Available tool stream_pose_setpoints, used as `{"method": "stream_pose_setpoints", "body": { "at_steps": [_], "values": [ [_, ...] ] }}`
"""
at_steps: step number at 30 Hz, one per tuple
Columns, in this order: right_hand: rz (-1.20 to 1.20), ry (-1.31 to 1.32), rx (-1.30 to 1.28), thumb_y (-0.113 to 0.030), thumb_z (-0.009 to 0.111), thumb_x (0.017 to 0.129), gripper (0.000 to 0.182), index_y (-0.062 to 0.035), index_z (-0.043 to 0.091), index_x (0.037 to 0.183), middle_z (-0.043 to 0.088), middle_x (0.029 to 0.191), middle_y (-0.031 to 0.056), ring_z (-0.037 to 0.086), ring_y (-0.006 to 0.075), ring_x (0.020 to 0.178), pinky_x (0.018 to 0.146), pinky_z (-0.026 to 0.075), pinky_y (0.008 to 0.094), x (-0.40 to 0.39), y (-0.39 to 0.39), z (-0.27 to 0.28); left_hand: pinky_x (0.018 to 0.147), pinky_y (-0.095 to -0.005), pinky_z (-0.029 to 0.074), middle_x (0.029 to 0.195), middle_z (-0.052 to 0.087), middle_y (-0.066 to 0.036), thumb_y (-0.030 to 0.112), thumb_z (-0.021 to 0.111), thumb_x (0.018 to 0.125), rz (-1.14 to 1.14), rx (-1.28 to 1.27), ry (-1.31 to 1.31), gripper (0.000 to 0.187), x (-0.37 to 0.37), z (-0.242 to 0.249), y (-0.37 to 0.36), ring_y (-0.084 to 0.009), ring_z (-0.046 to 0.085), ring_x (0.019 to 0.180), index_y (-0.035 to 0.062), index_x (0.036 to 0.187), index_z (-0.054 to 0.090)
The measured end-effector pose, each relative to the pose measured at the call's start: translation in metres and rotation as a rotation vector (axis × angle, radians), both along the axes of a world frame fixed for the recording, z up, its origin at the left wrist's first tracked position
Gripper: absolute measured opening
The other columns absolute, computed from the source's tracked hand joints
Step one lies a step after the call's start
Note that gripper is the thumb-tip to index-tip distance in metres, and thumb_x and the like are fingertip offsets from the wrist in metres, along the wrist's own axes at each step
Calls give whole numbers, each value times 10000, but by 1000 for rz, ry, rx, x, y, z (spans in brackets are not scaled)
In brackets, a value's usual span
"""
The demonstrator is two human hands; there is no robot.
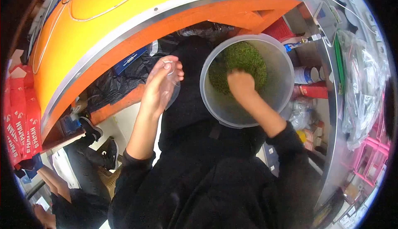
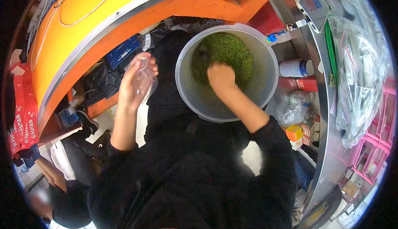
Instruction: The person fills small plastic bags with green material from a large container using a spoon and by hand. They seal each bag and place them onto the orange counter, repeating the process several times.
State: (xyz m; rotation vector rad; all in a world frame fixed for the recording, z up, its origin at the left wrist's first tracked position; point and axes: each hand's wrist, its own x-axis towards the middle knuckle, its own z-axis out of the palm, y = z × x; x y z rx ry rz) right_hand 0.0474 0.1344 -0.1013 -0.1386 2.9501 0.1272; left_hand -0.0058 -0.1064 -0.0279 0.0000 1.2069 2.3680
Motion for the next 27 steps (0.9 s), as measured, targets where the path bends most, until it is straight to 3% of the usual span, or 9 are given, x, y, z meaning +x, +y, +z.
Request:
{"method": "stream_pose_setpoints", "body": {
  "at_steps": [2, 5, 8, 9, 11, 20, 24, 25, 27],
  "values": [
    [48, -108, -174, -64, 530, 777, 158, -14, 664, 845, 656, 796, 146, 671, 280, 763, 647, 540, 357, 28, -3, 15, 843, -301, 409, 964, 558, -70, 306, 566, 879, 41, -68, 33, 418, 0, -1, -12, -180, 532, 906, 6, 1163, 503],
    [-65, 95, -596, -61, 487, 849, 195, -2, 659, 921, 629, 708, 96, 644, 198, 671, 601, 493, 285, 51, 17, 10, 851, -288, 385, 960, 535, -52, 286, 564, 879, 45, -56, 48, 440, 0, -8, -14, -160, 512, 921, -1, 1200, 473],
    [-467, -186, -1172, -83, 460, 905, 216, 1, 642, 985, 560, 644, 35, 539, 114, 592, 565, 427, 255, 59, 30, 20, 839, -269, 368, 947, 505, -26, 240, 585, 865, -5, -65, 76, 399, 3, -8, -5, -132, 495, 912, 9, 1172, 475],
    [-563, -183, -1295, -99, 482, 916, 190, 4, 629, 979, 486, 623, -10, 437, 72, 578, 541, 374, 235, 60, 27, 30, 836, -265, 366, 945, 504, -24, 228, 593, 860, -25, -93, 110, 386, 4, -7, -1, -130, 492, 908, 13, 1160, 480],
    [-535, -179, -1283, -98, 482, 915, 190, 4, 630, 977, 487, 623, -13, 447, 72, 581, 546, 379, 232, 65, 21, 32, 799, -267, 341, 920, 489, -20, 260, 622, 823, -39, -172, 171, 393, 6, 0, 11, -139, 459, 895, 41, 1120, 490],
    [-453, -51, -1268, -101, 500, 904, 183, -6, 640, 974, 556, 646, 7, 500, 74, 609, 570, 421, 239, 74, 19, 35, 711, -207, 353, 842, 460, 23, 52, 712, 744, -63, -361, 403, 397, 12, 6, 25, -76, 441, 774, 76, 1082, 506],
    [-433, -34, -1242, -91, 520, 888, 179, 4, 647, 972, 622, 708, 32, 521, 69, 640, 589, 432, 234, 73, 33, 51, 725, -326, 444, 890, 584, -51, 125, 780, 674, -58, -930, 855, 440, 11, 19, 37, -177, 552, 829, 62, 1044, 549],
    [-439, -10, -1234, -87, 524, 884, 179, 5, 648, 974, 635, 723, 37, 523, 68, 645, 592, 432, 232, 73, 40, 64, 769, -377, 437, 936, 599, -94, 132, 786, 624, -23, -1000, 970, 463, 10, 24, 42, -263, 557, 875, 65, 1025, 565],
    [-426, 18, -1259, -65, 535, 862, 167, 14, 657, 945, 654, 753, 52, 541, 76, 660, 598, 437, 243, 72, 57, 95, 791, -384, 421, 935, 596, -96, 146, 791, 615, -63, -1094, 1110, 478, 7, 34, 50, -276, 547, 898, 72, 1030, 566]
  ]
}}
